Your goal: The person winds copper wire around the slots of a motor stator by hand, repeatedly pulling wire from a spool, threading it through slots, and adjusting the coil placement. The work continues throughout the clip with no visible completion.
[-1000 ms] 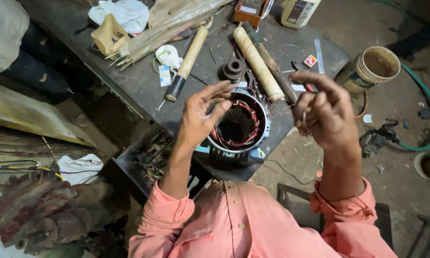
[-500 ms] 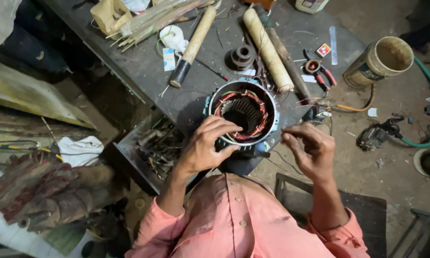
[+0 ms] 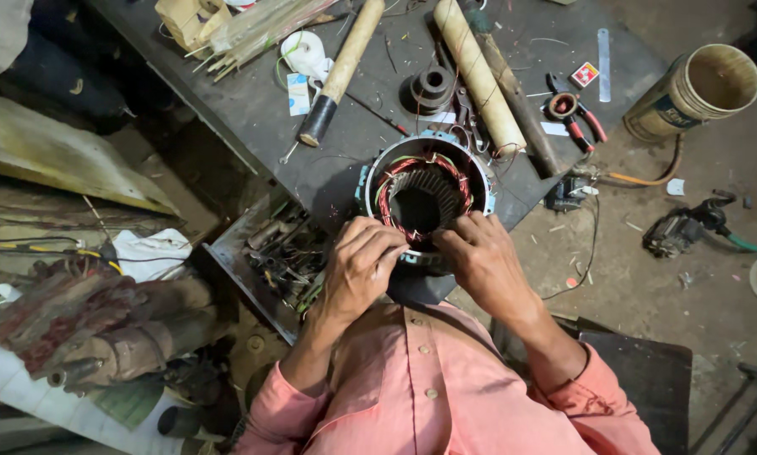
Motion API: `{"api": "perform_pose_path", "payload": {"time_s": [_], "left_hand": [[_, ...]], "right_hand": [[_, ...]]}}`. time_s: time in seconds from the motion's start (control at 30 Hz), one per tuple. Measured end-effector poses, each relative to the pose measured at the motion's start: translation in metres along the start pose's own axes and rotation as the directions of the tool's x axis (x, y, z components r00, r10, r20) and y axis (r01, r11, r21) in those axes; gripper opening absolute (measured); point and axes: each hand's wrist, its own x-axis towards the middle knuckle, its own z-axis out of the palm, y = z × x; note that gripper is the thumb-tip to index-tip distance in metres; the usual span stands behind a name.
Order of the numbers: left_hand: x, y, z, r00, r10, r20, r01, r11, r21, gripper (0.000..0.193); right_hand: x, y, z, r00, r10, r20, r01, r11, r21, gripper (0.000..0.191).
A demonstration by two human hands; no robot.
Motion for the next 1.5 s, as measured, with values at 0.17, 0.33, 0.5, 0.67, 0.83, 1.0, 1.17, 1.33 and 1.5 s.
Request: {"api": "perform_pose_path", "payload": {"time_s": [0.17,0.33,0.5,0.67,0.83,1.0,1.17,1.33,1.5], "left_hand": [[-0.001,-0.002,0.007,0.998,-0.044,-0.044,0.043,0.999,-0.032,0.011],[-0.002,0.004,0.006,0.996,-0.067,-0.058,0.066,0.998,-0.017,0.021],[-0.011,0.015,0.000,0.986,-0.085,-0.145,0.083,0.996,-0.020,0.034],[-0.028,0.019,0.006,0.979,-0.148,-0.143,0.149,0.989,-0.001,0.017],[-0.036,0.023,0.021,0.986,-0.146,-0.076,0.144,0.989,-0.028,0.016],[-0.013,0.012,0.020,0.987,-0.148,-0.065,0.155,0.982,0.112,0.052],[0.006,0.006,0.018,0.969,-0.171,0.180,0.114,0.950,0.292,0.052],[0.008,-0.003,0.023,0.976,-0.067,0.209,-0.011,0.936,0.351,0.051],[0.000,-0.014,0.031,0.987,0.007,0.158,-0.063,0.933,0.354,0.055]], "right_hand": [[-0.003,0.006,0.008,0.999,0.039,-0.004,-0.038,0.999,0.017,0.031],[-0.009,0.010,0.005,0.999,0.042,0.010,-0.043,0.998,0.043,0.034],[-0.024,0.017,-0.011,0.993,0.095,-0.071,-0.093,0.995,0.038,0.026],[-0.039,0.026,-0.022,0.988,0.144,-0.048,-0.137,0.983,0.123,0.019],[-0.055,0.034,-0.033,0.979,0.202,-0.003,-0.197,0.961,0.195,0.025],[-0.063,0.039,-0.041,0.970,0.245,0.016,-0.243,0.952,0.184,0.025],[-0.066,0.040,-0.046,0.960,0.275,-0.049,-0.264,0.951,0.161,0.020],[-0.076,0.038,-0.059,0.937,0.338,-0.085,-0.323,0.934,0.152,0.018],[-0.090,0.038,-0.073,0.898,0.415,-0.149,-0.413,0.910,0.043,0.014]]}}
